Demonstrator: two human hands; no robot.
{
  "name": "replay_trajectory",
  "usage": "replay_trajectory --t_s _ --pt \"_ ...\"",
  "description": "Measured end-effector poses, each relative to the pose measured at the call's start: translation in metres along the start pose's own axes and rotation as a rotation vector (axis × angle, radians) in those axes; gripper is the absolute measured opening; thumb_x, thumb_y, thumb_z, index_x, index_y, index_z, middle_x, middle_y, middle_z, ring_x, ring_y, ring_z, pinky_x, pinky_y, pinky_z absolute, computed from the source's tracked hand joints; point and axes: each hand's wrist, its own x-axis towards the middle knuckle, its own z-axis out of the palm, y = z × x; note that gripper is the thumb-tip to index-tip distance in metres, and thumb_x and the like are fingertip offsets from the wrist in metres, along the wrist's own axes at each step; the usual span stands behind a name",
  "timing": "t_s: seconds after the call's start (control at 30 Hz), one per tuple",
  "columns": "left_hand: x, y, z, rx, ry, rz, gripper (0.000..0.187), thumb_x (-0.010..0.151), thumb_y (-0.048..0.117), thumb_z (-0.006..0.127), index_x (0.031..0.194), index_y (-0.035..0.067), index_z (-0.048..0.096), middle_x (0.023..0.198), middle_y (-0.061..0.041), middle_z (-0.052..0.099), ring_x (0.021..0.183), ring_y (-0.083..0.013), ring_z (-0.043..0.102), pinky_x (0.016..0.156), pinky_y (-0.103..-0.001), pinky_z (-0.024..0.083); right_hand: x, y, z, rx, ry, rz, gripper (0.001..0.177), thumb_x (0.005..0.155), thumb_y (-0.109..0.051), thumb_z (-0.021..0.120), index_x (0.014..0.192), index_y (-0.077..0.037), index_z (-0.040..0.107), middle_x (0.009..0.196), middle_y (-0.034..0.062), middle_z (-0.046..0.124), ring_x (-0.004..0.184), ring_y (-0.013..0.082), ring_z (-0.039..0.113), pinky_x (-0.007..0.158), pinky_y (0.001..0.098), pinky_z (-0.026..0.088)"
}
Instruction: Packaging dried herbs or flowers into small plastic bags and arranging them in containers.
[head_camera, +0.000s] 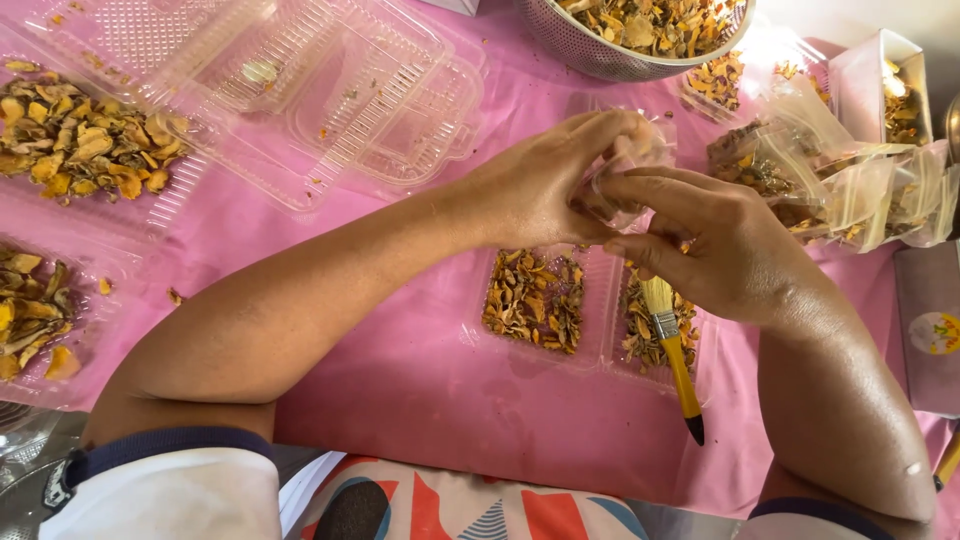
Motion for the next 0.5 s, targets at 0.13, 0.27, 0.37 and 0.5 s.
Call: replay_trajectory --t_s 0.13,0.27,0.37,0.5 --pt "0.001 -0.013 0.003 0.014 0.0 -0.038 0.081 0.082 0.024 0.096 0.141 0.017 0.04 0.131 -0.013 0.061 0.121 -0.0295 0.062 0.097 -0.043 0.055 0.0 -0.003 -0.005 0.042 0.124 -0.067 0.026 0.097 -0.003 0.069 0.122 0.006 0.07 0.118 0.0191 0.074 0.112 0.0297 0.073 0.101 0.04 0.058" --pt "0.006 -0.003 -0.021 -0.106 -0.064 -0.233 0.077 0.084 0.045 0.081 0.145 0.014 0.044 0.125 -0.008 0.069 0.111 -0.0221 0.07 0.104 -0.046 0.056 -0.01 0.003 -0.02 0.222 0.195 0.029 0.018 0.098 0.008 0.065 0.116 0.01 0.066 0.119 0.0265 0.062 0.077 0.0199 0.067 0.065 0.0242 0.063" --pt "0.008 -0.006 -0.027 -0.195 -0.033 -0.261 0.043 0.092 0.039 0.07 0.126 0.013 0.061 0.118 -0.006 0.074 0.109 -0.0195 0.073 0.098 -0.038 0.06 -0.011 0.009 -0.027 0.219 0.194 0.005 0.014 0.1 0.007 0.063 0.114 0.009 0.068 0.117 0.0243 0.058 0.085 0.0198 0.062 0.065 0.0237 0.061" --pt "0.006 -0.018 -0.019 -0.249 0.076 -0.269 0.023 0.098 0.025 0.066 0.118 0.016 0.072 0.117 -0.008 0.078 0.105 -0.0175 0.076 0.095 -0.033 0.066 -0.012 0.012 -0.029 0.216 0.17 -0.014 0.016 0.1 0.019 0.057 0.111 0.012 0.068 0.119 0.0278 0.062 0.08 0.0225 0.068 0.071 0.0264 0.065"
